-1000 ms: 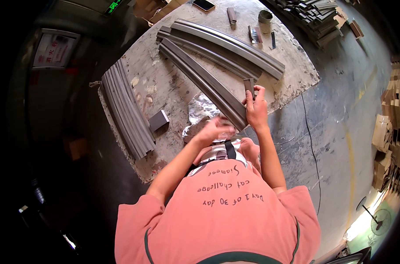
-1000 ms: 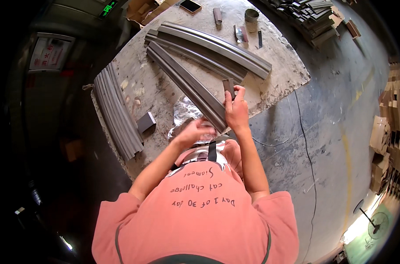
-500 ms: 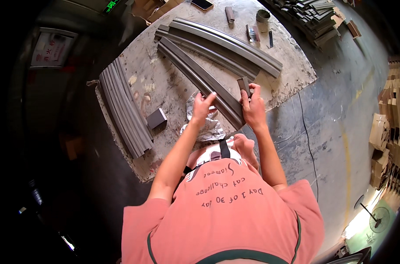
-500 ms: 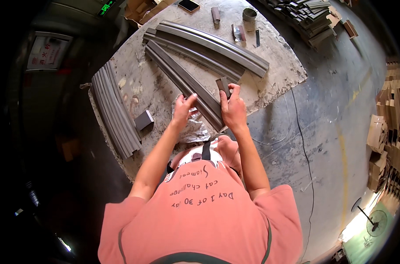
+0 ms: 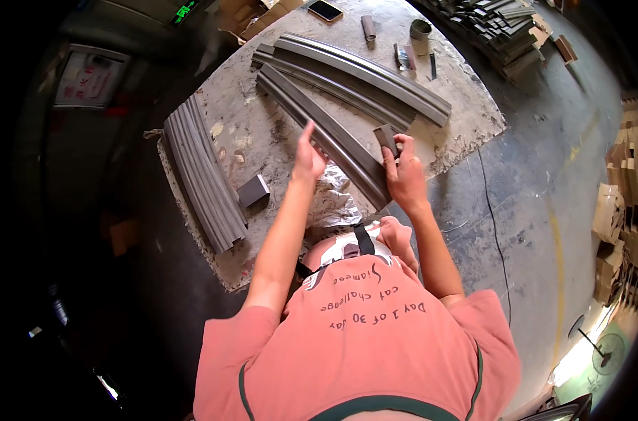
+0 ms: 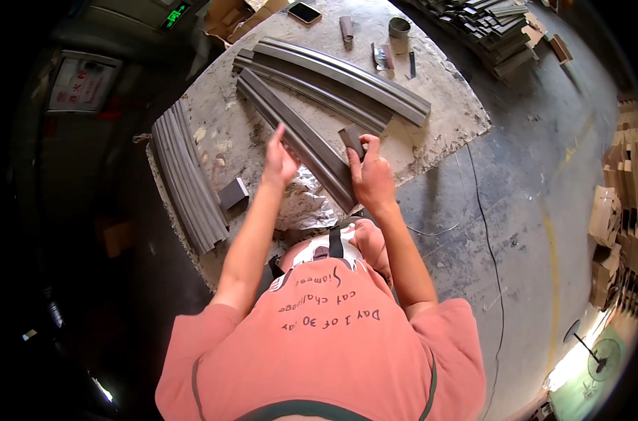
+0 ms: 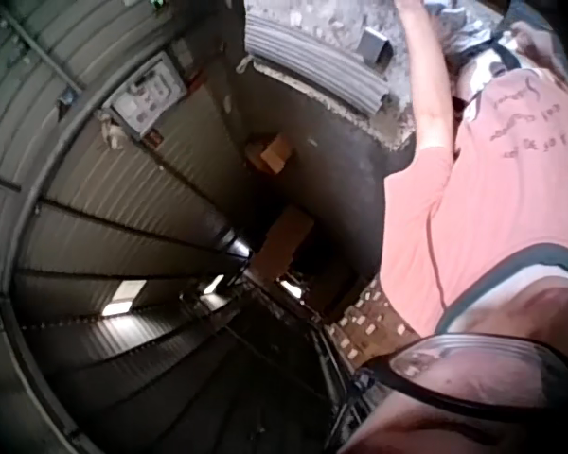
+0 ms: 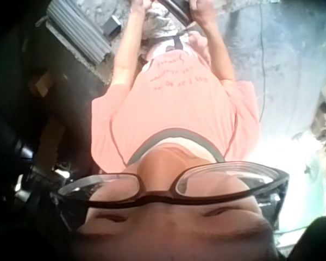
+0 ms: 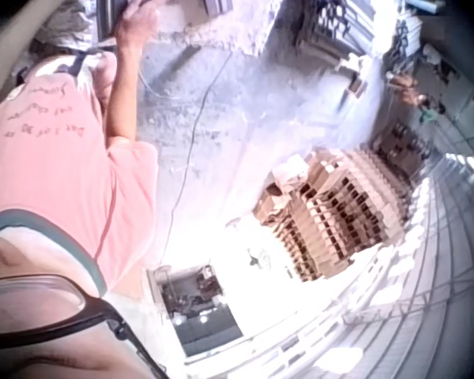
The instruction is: Manually sanding the ends and edges of wood molding pieces with a sanding block.
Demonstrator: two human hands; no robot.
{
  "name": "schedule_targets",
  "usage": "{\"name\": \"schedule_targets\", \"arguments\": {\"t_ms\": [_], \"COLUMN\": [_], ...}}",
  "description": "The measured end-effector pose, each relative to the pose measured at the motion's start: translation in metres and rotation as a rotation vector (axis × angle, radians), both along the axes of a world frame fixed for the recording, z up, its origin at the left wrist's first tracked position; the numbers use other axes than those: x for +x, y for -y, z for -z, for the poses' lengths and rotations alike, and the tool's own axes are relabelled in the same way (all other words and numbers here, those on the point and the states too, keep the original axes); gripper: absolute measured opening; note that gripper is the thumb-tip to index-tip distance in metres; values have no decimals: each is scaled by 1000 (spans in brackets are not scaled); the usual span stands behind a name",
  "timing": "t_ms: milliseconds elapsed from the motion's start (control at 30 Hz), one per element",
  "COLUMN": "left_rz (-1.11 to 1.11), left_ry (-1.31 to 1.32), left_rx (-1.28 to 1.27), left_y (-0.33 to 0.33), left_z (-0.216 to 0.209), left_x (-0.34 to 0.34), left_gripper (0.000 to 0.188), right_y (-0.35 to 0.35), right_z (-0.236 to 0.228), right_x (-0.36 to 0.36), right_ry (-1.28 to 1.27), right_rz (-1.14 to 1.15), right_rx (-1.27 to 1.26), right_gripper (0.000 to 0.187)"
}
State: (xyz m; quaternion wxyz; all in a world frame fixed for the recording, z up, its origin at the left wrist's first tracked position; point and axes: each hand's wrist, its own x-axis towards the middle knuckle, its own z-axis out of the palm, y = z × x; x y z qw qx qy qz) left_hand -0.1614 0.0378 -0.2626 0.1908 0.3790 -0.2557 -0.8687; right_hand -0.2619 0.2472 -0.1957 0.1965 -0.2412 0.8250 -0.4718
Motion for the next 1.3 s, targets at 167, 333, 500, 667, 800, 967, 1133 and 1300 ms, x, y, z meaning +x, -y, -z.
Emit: {"name": "schedule_targets", "arguments": {"t_ms": [167,333,500,667,800,967,1133,1300], "left_rz": [-127,-162,-152,-383,-524,-488,-467,-560], "left_ry": [-31,-191,-233,-205,-75,-11,0,55], "left_rx": [168,48,-219,-263,-148,-235,-210,-53], "left_y": [48,29,46,50,80,65,79,64], "left_z": [45,-7,-76,-112,-97,-76,-42,-49], "left_x": [-13,9,53,92,142,157,193,165], "left_gripper": [23,32,55,56,53,51,44,40], "right_y": [-7,-38,-45,-13,10,32,61,104], "right_z": [-7,28,43,66,73,86,72,91], "right_x": [21,15,14,-11,-36,-115,-220,-273], "right_ry": [-95,-48,275,392,433,-96,-277,-398], "right_rz": [-4,5,181,253,192,408,322,85], "right_rx": [-132,-161,-435,-489,-463,-343,-114,137], "right_gripper": [33,34,31,27,24,31,28,35]}}
